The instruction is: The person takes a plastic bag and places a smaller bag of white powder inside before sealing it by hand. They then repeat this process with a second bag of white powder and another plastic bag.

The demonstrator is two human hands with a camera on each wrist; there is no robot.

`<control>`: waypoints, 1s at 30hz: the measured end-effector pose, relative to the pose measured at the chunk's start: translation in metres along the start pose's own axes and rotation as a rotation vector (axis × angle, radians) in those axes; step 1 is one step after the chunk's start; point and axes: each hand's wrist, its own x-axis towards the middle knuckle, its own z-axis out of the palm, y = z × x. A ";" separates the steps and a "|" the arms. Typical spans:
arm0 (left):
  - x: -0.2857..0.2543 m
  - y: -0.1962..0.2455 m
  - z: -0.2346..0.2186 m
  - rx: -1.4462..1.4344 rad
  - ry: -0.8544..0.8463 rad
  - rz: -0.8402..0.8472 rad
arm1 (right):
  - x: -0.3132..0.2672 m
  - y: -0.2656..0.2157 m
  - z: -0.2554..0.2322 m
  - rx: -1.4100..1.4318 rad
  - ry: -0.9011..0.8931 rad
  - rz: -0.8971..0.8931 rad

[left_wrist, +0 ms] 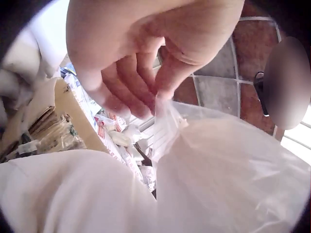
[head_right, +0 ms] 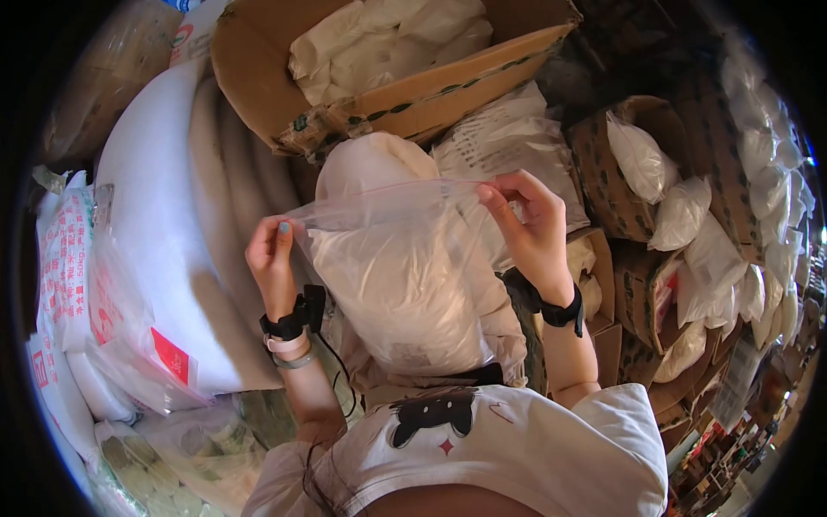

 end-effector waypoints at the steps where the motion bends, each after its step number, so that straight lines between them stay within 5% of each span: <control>1: 0.000 0.000 -0.001 -0.054 -0.011 -0.027 | 0.000 0.001 -0.002 0.013 -0.012 0.015; 12: -0.004 -0.010 0.009 -0.463 -0.038 -0.136 | 0.005 0.005 0.015 0.092 -0.044 -0.017; 24: -0.006 -0.019 0.006 -0.525 -0.006 -0.112 | 0.003 0.005 0.009 -0.029 -0.029 -0.050; 30: -0.001 0.008 0.016 -0.560 -0.074 -0.278 | 0.009 -0.002 0.007 -0.094 -0.134 -0.081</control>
